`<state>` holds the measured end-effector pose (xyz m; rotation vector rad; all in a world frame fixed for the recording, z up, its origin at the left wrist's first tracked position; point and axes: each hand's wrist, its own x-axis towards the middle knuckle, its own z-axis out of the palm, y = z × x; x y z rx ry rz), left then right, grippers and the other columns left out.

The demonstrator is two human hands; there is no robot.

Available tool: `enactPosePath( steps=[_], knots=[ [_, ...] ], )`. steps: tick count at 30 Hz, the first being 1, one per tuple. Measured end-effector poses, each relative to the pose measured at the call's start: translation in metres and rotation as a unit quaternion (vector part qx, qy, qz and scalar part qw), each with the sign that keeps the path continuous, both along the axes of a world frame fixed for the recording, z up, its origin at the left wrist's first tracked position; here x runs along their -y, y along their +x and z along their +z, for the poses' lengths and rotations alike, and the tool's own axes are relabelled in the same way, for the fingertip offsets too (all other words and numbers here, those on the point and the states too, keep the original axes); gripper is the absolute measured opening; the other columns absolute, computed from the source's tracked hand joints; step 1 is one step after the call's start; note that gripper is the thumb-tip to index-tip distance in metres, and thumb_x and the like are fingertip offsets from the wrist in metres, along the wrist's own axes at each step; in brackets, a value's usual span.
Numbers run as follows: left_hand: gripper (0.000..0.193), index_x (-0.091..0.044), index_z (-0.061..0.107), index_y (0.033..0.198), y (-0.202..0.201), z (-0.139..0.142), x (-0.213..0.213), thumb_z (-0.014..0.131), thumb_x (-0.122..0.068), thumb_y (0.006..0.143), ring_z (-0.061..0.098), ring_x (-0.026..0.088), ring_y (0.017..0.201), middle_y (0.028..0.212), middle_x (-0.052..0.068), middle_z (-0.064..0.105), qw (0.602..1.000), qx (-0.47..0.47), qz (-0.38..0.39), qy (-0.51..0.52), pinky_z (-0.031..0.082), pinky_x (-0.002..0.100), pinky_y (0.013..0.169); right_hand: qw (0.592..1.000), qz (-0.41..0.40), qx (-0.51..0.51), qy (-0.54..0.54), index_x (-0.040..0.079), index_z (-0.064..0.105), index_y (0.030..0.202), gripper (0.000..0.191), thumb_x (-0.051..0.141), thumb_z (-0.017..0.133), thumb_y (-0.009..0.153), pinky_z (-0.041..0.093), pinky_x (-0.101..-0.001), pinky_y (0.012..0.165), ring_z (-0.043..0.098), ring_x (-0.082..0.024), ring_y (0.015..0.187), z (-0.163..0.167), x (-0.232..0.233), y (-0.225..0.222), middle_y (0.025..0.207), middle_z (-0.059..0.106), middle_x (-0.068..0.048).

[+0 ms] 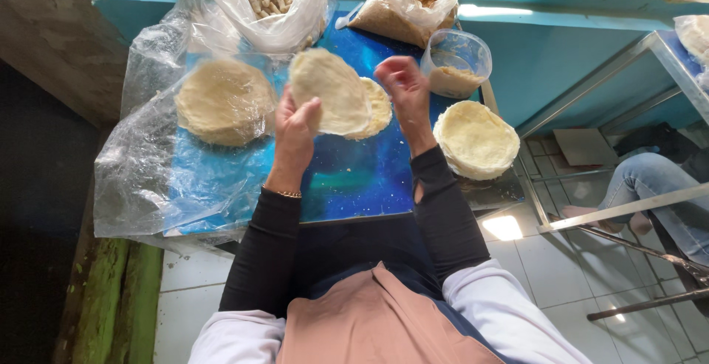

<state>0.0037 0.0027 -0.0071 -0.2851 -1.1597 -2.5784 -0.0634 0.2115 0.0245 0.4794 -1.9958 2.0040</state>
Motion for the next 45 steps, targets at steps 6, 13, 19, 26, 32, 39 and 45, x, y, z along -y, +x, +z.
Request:
enactPosePath(
  steps=[6, 13, 19, 26, 32, 39, 45],
  knots=[
    [0.043, -0.004, 0.05, 0.145, 0.015, 0.015, 0.007, 0.055, -0.004, 0.102, 0.063, 0.025, 0.133, 0.147, 0.015, 0.056, 0.957, -0.109, 0.024, -0.268, 0.056, 0.035, 0.109, 0.921, 0.179, -0.221, 0.265, 0.012, 0.071, 0.098, 0.032, 0.023, 0.093, 0.077, 0.052, -0.0317, 0.086, 0.057, -0.022, 0.109, 0.031, 0.016, 0.041, 0.112, 0.061, -0.004],
    [0.061, -0.005, 0.038, 0.155, 0.017, 0.033, 0.01, 0.048, -0.009, 0.094, 0.058, 0.026, 0.131, 0.143, 0.012, 0.054, 0.971, 0.039, -0.231, 0.052, 0.053, 0.041, 0.105, 0.923, 0.175, -0.191, 0.285, 0.014, 0.075, 0.101, 0.022, 0.023, 0.087, 0.085, 0.052, -0.0372, 0.099, 0.062, -0.022, 0.119, 0.04, 0.008, 0.044, 0.112, 0.069, -0.001],
    [0.06, -0.009, 0.032, 0.16, 0.018, 0.034, 0.007, 0.045, -0.017, 0.102, 0.053, 0.024, 0.138, 0.151, 0.011, 0.051, 0.956, 0.021, -0.274, 0.102, 0.048, 0.04, 0.111, 0.933, 0.123, -0.201, 0.271, 0.013, 0.074, 0.099, 0.022, 0.026, 0.087, 0.085, 0.054, -0.0334, 0.082, 0.061, -0.021, 0.108, 0.033, 0.014, 0.042, 0.111, 0.068, -0.003],
    [0.057, -0.015, 0.025, 0.163, 0.019, 0.028, -0.009, 0.035, -0.032, 0.11, 0.049, 0.023, 0.139, 0.155, 0.009, 0.046, 0.959, 0.044, -0.266, 0.086, 0.046, 0.041, 0.111, 0.959, 0.043, -0.176, 0.219, 0.009, 0.071, 0.096, 0.025, 0.026, 0.088, 0.088, 0.055, -0.0265, 0.07, 0.064, -0.013, 0.084, 0.021, 0.034, 0.044, 0.101, 0.063, -0.002],
    [0.06, -0.011, 0.021, 0.163, 0.01, 0.015, -0.018, 0.044, -0.013, 0.107, 0.049, 0.024, 0.143, 0.156, 0.013, 0.046, 0.977, 0.01, -0.213, 0.017, 0.044, 0.041, 0.117, 0.973, 0.086, -0.143, 0.159, 0.007, 0.074, 0.1, 0.021, 0.021, 0.085, 0.089, 0.053, -0.0237, 0.068, 0.064, -0.008, 0.086, 0.01, 0.031, 0.035, 0.102, 0.063, -0.001],
    [0.054, -0.008, 0.027, 0.162, 0.01, 0.009, -0.016, 0.043, -0.013, 0.11, 0.051, 0.023, 0.138, 0.152, 0.013, 0.048, 0.977, 0.027, -0.21, 0.03, 0.047, 0.04, 0.111, 0.982, 0.145, -0.066, 0.105, 0.002, 0.075, 0.102, 0.012, 0.014, 0.074, 0.099, 0.054, -0.0232, 0.072, 0.063, -0.006, 0.09, -0.002, 0.025, 0.022, 0.105, 0.063, 0.0],
    [0.057, -0.007, 0.028, 0.16, 0.012, 0.013, -0.015, 0.048, -0.016, 0.108, 0.055, 0.024, 0.133, 0.148, 0.015, 0.051, 0.975, 0.043, -0.217, 0.029, 0.05, 0.04, 0.106, 0.985, 0.151, -0.036, 0.077, 0.001, 0.072, 0.102, 0.015, 0.016, 0.071, 0.101, 0.054, -0.0221, 0.073, 0.062, -0.005, 0.087, -0.006, 0.023, 0.019, 0.103, 0.061, 0.002]
  ],
)
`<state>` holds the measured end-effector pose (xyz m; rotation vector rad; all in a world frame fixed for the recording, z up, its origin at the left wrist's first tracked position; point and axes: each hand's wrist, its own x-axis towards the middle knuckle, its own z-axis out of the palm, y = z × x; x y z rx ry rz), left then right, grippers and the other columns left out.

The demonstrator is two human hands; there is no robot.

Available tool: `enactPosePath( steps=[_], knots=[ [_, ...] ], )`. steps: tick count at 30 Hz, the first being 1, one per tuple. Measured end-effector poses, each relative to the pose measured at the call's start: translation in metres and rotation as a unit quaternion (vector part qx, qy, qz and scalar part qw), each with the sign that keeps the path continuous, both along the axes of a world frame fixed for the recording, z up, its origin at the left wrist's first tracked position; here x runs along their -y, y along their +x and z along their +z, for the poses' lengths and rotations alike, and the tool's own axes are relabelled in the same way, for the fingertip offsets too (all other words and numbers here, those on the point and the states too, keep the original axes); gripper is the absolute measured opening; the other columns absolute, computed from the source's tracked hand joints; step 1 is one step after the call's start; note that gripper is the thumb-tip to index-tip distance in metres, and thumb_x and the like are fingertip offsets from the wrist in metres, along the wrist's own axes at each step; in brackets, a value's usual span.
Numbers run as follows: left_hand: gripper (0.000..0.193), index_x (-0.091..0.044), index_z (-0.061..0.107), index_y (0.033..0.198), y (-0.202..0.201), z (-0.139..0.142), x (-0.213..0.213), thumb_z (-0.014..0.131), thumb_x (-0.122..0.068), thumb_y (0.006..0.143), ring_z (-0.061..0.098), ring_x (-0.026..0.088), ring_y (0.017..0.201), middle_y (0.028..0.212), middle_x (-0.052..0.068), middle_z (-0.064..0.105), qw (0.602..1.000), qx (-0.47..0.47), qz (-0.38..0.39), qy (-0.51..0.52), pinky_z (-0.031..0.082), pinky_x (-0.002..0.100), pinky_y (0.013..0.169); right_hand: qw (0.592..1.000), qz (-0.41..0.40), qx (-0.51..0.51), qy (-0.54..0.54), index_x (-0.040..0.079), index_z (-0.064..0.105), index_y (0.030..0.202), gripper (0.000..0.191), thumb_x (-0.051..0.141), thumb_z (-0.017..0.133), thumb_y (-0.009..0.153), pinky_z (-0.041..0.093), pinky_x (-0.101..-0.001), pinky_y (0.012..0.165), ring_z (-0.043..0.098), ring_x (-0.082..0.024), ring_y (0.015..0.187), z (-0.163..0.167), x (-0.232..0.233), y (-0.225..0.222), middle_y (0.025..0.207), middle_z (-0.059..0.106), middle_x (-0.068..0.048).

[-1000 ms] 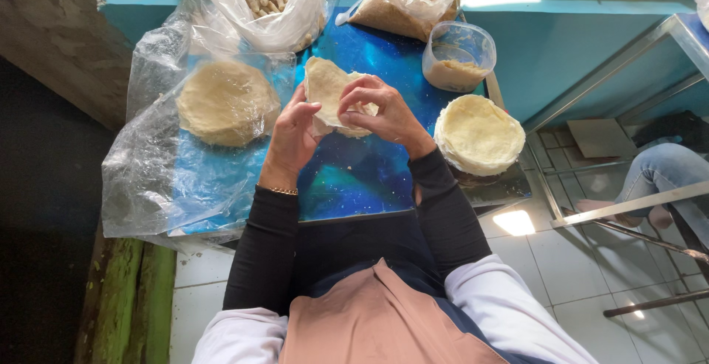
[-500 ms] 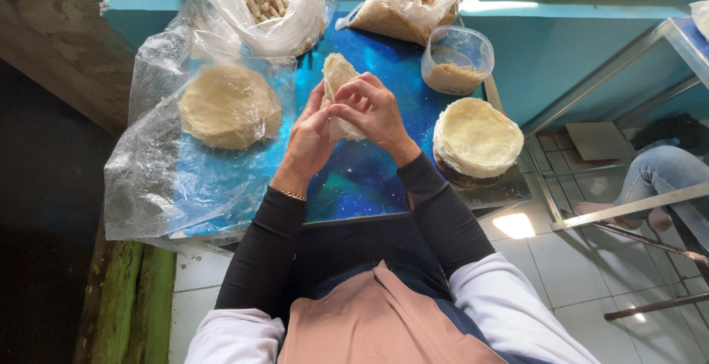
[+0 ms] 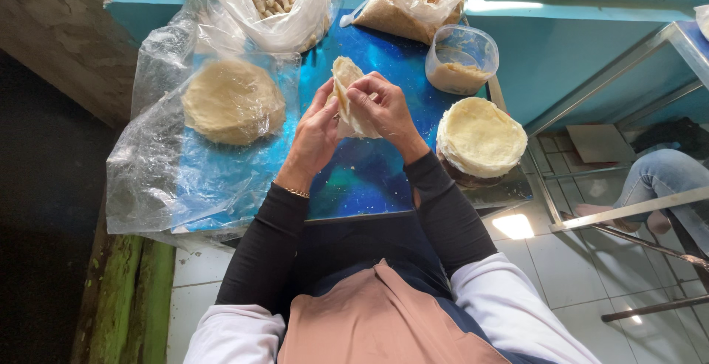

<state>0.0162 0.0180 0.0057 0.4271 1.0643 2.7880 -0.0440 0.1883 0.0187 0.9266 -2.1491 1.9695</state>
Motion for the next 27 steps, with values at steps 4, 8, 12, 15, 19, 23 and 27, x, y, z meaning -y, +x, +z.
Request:
enactPosePath(
  steps=[4, 8, 12, 15, 19, 23, 27],
  knots=[
    [0.063, -0.008, 0.028, 0.16, 0.0, -0.002, -0.002, 0.056, -0.012, 0.103, 0.055, 0.023, 0.133, 0.145, 0.016, 0.053, 0.999, -0.019, 0.021, -0.043, 0.048, 0.038, 0.11, 1.0, 0.003, -0.019, 0.009, 0.001, 0.073, 0.099, 0.012, 0.013, 0.074, 0.1, 0.053, -0.022, 0.071, 0.061, -0.005, 0.088, 0.002, 0.0, 0.001, 0.103, 0.06, 0.002],
    [0.058, -0.004, 0.032, 0.159, -0.003, -0.007, -0.004, 0.055, -0.016, 0.107, 0.054, 0.02, 0.136, 0.148, 0.014, 0.052, 0.999, -0.022, 0.035, -0.018, 0.046, 0.034, 0.113, 0.999, -0.004, -0.029, 0.035, 0.002, 0.075, 0.097, 0.01, 0.012, 0.078, 0.095, 0.05, -0.0222, 0.068, 0.059, -0.005, 0.086, 0.005, 0.001, 0.006, 0.102, 0.061, 0.001],
    [0.051, -0.004, 0.036, 0.156, -0.007, -0.013, -0.005, 0.05, -0.017, 0.108, 0.056, 0.019, 0.13, 0.143, 0.013, 0.055, 0.997, -0.027, 0.056, -0.04, 0.047, 0.032, 0.109, 0.998, 0.024, -0.041, 0.036, 0.004, 0.076, 0.099, 0.009, 0.011, 0.079, 0.093, 0.052, -0.0222, 0.074, 0.06, -0.004, 0.091, 0.01, 0.002, 0.01, 0.105, 0.061, 0.002],
    [0.047, -0.004, 0.041, 0.153, -0.009, -0.017, -0.004, 0.045, -0.015, 0.107, 0.058, 0.018, 0.123, 0.137, 0.012, 0.058, 0.994, -0.024, 0.083, -0.068, 0.048, 0.032, 0.104, 0.998, -0.005, -0.035, 0.06, 0.005, 0.075, 0.095, 0.007, 0.011, 0.078, 0.093, 0.047, -0.0209, 0.07, 0.057, -0.003, 0.083, 0.011, 0.001, 0.011, 0.101, 0.061, 0.003],
    [0.045, -0.002, 0.046, 0.149, -0.014, -0.025, -0.006, 0.044, -0.011, 0.105, 0.059, 0.016, 0.121, 0.134, 0.011, 0.06, 0.976, -0.051, 0.149, -0.148, 0.048, 0.031, 0.104, 0.996, -0.031, -0.031, 0.075, 0.005, 0.073, 0.093, 0.009, 0.013, 0.078, 0.092, 0.043, -0.021, 0.066, 0.052, -0.004, 0.076, 0.007, -0.001, 0.007, 0.097, 0.06, 0.003],
    [0.044, -0.003, 0.045, 0.148, -0.018, -0.03, -0.007, 0.044, -0.011, 0.105, 0.058, 0.015, 0.12, 0.133, 0.01, 0.06, 0.971, -0.048, 0.171, -0.159, 0.049, 0.03, 0.103, 0.999, -0.011, 0.011, 0.028, 0.005, 0.071, 0.095, 0.01, 0.014, 0.076, 0.093, 0.046, -0.0206, 0.069, 0.056, -0.003, 0.078, 0.003, -0.004, 0.001, 0.096, 0.061, 0.003],
    [0.042, -0.002, 0.045, 0.148, -0.018, -0.031, -0.007, 0.044, -0.011, 0.107, 0.057, 0.014, 0.123, 0.136, 0.009, 0.058, 0.973, -0.071, 0.163, -0.145, 0.048, 0.03, 0.105, 0.999, 0.018, -0.007, 0.035, 0.004, 0.073, 0.097, 0.01, 0.013, 0.075, 0.095, 0.045, -0.0209, 0.07, 0.055, -0.003, 0.082, 0.003, -0.008, 0.0, 0.098, 0.059, 0.003]
  ],
)
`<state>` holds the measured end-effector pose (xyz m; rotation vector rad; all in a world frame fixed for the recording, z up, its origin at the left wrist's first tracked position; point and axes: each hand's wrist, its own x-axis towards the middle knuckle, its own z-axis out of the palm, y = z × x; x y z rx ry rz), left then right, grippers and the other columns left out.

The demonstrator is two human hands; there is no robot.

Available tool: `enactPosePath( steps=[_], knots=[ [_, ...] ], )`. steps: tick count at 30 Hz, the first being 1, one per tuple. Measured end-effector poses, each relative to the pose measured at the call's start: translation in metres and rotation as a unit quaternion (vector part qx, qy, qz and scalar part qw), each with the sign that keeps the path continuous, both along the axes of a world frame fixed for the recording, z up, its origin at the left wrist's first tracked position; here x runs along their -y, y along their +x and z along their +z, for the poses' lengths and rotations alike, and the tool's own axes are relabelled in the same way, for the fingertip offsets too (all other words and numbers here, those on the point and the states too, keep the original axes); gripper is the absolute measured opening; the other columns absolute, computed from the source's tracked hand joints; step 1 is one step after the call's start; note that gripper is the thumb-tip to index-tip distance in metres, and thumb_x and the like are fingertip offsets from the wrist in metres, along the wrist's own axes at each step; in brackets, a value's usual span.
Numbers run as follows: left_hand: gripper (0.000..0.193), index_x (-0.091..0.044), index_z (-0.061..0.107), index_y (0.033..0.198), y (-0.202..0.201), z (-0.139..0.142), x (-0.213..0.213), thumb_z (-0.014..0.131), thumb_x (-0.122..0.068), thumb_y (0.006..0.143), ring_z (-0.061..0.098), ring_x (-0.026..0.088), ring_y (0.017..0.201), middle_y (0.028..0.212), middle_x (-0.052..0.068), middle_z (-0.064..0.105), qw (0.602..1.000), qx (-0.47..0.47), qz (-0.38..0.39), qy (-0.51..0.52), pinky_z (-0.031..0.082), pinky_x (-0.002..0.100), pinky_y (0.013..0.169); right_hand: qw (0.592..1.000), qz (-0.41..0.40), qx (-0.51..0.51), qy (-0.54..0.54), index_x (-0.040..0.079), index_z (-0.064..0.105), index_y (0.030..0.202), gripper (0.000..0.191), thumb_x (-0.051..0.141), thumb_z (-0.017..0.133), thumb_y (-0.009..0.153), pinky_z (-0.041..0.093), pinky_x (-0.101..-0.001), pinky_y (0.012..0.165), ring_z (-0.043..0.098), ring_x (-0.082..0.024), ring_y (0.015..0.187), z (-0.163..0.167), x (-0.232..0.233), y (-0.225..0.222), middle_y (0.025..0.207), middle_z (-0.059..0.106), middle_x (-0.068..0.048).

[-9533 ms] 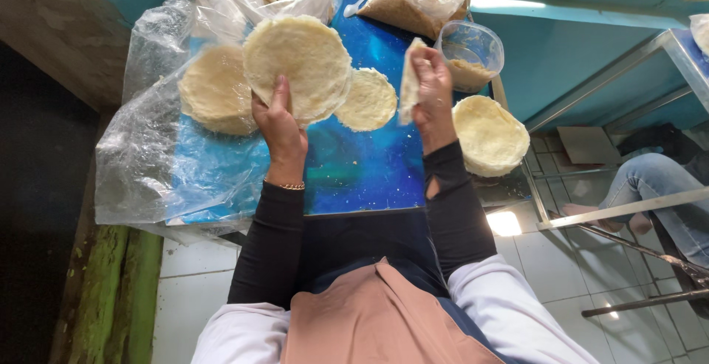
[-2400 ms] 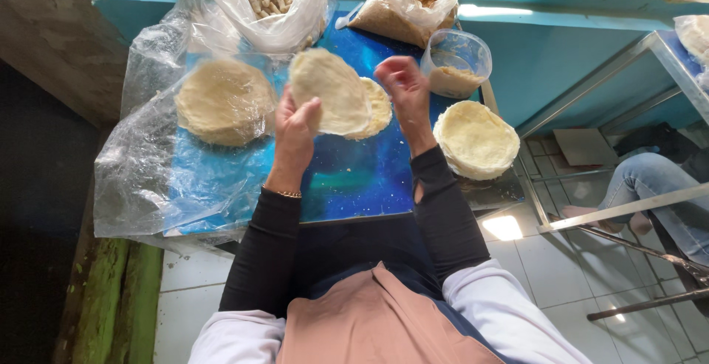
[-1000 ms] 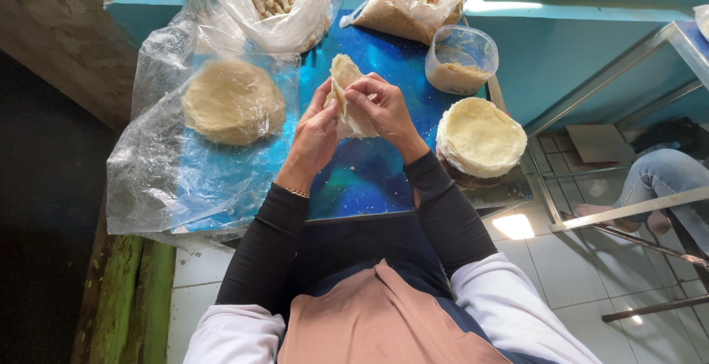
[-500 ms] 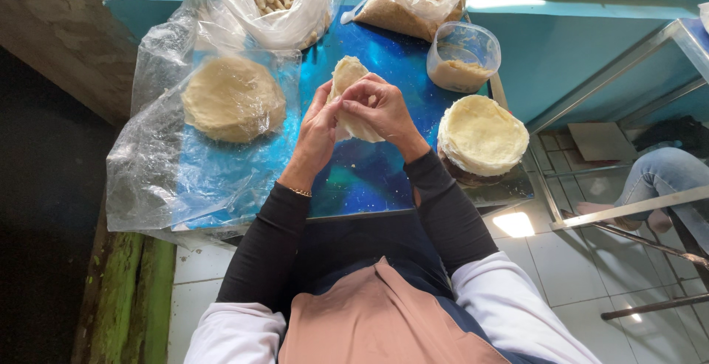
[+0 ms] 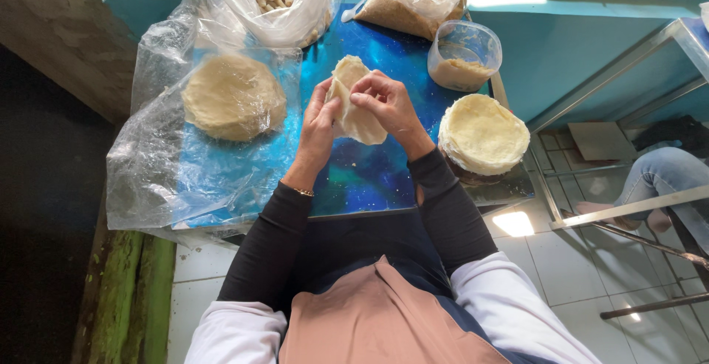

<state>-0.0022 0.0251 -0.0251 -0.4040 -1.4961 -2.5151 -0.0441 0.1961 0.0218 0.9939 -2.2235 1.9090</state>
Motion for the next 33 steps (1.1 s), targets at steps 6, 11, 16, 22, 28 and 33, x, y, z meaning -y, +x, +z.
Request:
enactPosePath(
  steps=[6, 11, 16, 22, 28, 33],
  knots=[
    [0.044, -0.003, 0.043, 0.15, 0.001, 0.0, -0.004, 0.045, -0.011, 0.107, 0.057, 0.015, 0.124, 0.136, 0.012, 0.059, 0.998, -0.026, 0.012, -0.063, 0.048, 0.03, 0.106, 0.999, -0.039, 0.0, -0.027, 0.004, 0.075, 0.099, 0.013, 0.017, 0.077, 0.097, 0.044, -0.021, 0.067, 0.053, -0.003, 0.076, 0.0, 0.004, 0.002, 0.096, 0.058, 0.004],
    [0.047, -0.003, 0.042, 0.152, 0.002, -0.001, -0.004, 0.045, -0.007, 0.105, 0.056, 0.017, 0.13, 0.142, 0.013, 0.057, 0.998, -0.041, 0.0, -0.057, 0.045, 0.031, 0.11, 0.999, -0.036, -0.017, -0.001, 0.004, 0.076, 0.096, 0.014, 0.017, 0.078, 0.095, 0.042, -0.0218, 0.066, 0.051, -0.003, 0.077, 0.0, 0.003, 0.001, 0.095, 0.058, 0.004],
    [0.048, -0.003, 0.042, 0.152, 0.003, 0.002, -0.003, 0.045, -0.007, 0.104, 0.056, 0.017, 0.129, 0.14, 0.013, 0.058, 0.998, -0.031, -0.004, -0.058, 0.046, 0.031, 0.109, 0.999, -0.035, -0.012, -0.005, 0.004, 0.076, 0.095, 0.013, 0.016, 0.078, 0.095, 0.041, -0.0216, 0.066, 0.051, -0.003, 0.077, 0.002, 0.002, 0.003, 0.095, 0.058, 0.004],
    [0.04, -0.005, 0.046, 0.147, 0.007, 0.009, -0.002, 0.049, -0.016, 0.108, 0.059, 0.015, 0.117, 0.129, 0.012, 0.064, 0.998, -0.005, -0.009, -0.054, 0.049, 0.029, 0.099, 1.0, -0.017, -0.013, 0.0, 0.003, 0.075, 0.096, 0.01, 0.013, 0.077, 0.095, 0.043, -0.0214, 0.068, 0.052, -0.003, 0.079, 0.004, 0.005, 0.007, 0.098, 0.058, 0.004],
    [0.032, -0.006, 0.055, 0.139, 0.01, 0.012, -0.004, 0.046, -0.019, 0.111, 0.058, 0.011, 0.105, 0.117, 0.005, 0.065, 0.989, -0.014, 0.084, -0.123, 0.05, 0.028, 0.092, 0.999, -0.026, -0.018, 0.012, 0.002, 0.073, 0.095, 0.009, 0.011, 0.075, 0.096, 0.044, -0.0213, 0.068, 0.051, -0.003, 0.078, 0.001, 0.008, 0.007, 0.097, 0.058, 0.003],
    [0.032, -0.007, 0.057, 0.135, 0.014, 0.015, -0.003, 0.045, -0.018, 0.108, 0.061, 0.009, 0.101, 0.111, 0.006, 0.07, 0.977, -0.006, 0.138, -0.164, 0.053, 0.028, 0.088, 0.999, -0.037, -0.008, -0.001, 0.002, 0.072, 0.091, 0.009, 0.01, 0.076, 0.094, 0.046, -0.0207, 0.069, 0.053, -0.002, 0.078, -0.002, 0.006, 0.003, 0.096, 0.056, 0.003]
  ],
)
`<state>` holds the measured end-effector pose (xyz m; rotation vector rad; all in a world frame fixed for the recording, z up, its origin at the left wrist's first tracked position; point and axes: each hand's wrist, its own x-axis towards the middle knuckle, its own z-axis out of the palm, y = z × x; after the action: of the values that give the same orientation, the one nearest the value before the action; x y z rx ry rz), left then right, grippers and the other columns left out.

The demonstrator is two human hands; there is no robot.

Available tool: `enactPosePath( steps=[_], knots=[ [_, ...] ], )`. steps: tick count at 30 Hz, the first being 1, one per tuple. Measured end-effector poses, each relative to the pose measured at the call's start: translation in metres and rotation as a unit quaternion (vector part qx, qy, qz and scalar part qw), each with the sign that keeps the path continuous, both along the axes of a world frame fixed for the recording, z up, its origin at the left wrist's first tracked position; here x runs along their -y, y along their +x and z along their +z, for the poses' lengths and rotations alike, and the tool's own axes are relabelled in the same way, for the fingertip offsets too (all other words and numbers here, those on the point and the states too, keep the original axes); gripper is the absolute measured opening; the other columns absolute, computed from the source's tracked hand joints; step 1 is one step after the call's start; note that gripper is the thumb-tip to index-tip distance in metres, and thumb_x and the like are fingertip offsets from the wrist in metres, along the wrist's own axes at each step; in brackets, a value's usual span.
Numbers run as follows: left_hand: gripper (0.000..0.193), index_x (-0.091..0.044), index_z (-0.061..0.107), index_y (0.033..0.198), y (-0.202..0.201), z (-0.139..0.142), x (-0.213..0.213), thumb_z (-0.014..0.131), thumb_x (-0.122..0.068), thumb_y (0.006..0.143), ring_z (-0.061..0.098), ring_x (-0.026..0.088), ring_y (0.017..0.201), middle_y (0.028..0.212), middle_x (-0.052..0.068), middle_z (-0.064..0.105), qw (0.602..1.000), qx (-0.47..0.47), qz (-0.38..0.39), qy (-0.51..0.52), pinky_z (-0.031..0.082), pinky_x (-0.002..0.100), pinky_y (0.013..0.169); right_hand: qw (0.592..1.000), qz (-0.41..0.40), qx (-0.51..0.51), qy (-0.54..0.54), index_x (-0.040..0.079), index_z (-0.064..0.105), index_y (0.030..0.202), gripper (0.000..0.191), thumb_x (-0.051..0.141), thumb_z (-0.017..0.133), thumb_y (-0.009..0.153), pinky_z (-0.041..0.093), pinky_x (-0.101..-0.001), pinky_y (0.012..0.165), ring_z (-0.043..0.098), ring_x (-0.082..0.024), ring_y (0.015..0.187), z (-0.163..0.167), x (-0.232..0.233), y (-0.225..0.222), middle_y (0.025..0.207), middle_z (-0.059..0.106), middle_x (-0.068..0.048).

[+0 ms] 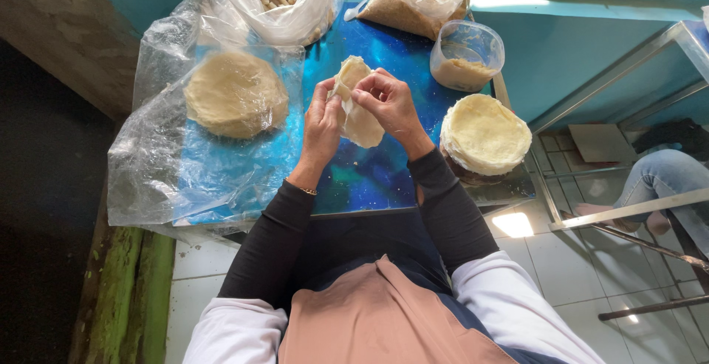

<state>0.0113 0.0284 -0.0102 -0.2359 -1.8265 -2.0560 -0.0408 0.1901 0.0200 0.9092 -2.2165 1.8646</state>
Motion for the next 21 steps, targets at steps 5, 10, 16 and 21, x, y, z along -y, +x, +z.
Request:
enactPosePath(
  steps=[5, 10, 16, 21],
  knots=[
    [0.033, -0.008, 0.056, 0.137, 0.004, 0.006, -0.001, 0.045, -0.018, 0.108, 0.063, 0.012, 0.095, 0.109, 0.009, 0.072, 1.0, 0.011, 0.009, -0.022, 0.055, 0.031, 0.084, 0.999, 0.023, 0.016, -0.024, 0.003, 0.073, 0.096, 0.009, 0.012, 0.073, 0.098, 0.048, -0.0212, 0.074, 0.056, -0.002, 0.083, -0.001, 0.001, -0.002, 0.099, 0.057, 0.004],
    [0.033, -0.009, 0.051, 0.139, 0.003, 0.004, -0.003, 0.045, -0.018, 0.109, 0.074, 0.019, 0.102, 0.109, 0.015, 0.075, 0.996, -0.008, 0.026, -0.079, 0.058, 0.035, 0.085, 0.999, -0.011, -0.026, 0.028, 0.004, 0.069, 0.093, 0.017, 0.015, 0.082, 0.092, 0.041, -0.0218, 0.065, 0.047, -0.002, 0.074, 0.0, 0.002, 0.0, 0.095, 0.055, 0.004],
    [0.032, -0.006, 0.054, 0.14, -0.01, -0.012, 0.002, 0.046, -0.013, 0.11, 0.068, 0.017, 0.108, 0.119, 0.012, 0.071, 1.0, -0.021, -0.008, 0.003, 0.057, 0.033, 0.091, 0.999, -0.024, -0.008, 0.02, 0.006, 0.07, 0.092, 0.014, 0.015, 0.081, 0.092, 0.043, -0.0209, 0.065, 0.048, -0.002, 0.072, 0.002, -0.003, -0.002, 0.095, 0.056, 0.004],
    [0.033, -0.006, 0.052, 0.139, -0.014, -0.012, 0.006, 0.049, -0.015, 0.108, 0.065, 0.013, 0.104, 0.121, 0.008, 0.067, 0.978, 0.012, -0.076, 0.192, 0.057, 0.029, 0.087, 0.999, -0.043, -0.022, 0.003, 0.006, 0.067, 0.093, 0.015, 0.013, 0.08, 0.095, 0.048, -0.0202, 0.07, 0.053, -0.002, 0.076, 0.004, -0.002, -0.001, 0.094, 0.058, 0.004]
  ],
)
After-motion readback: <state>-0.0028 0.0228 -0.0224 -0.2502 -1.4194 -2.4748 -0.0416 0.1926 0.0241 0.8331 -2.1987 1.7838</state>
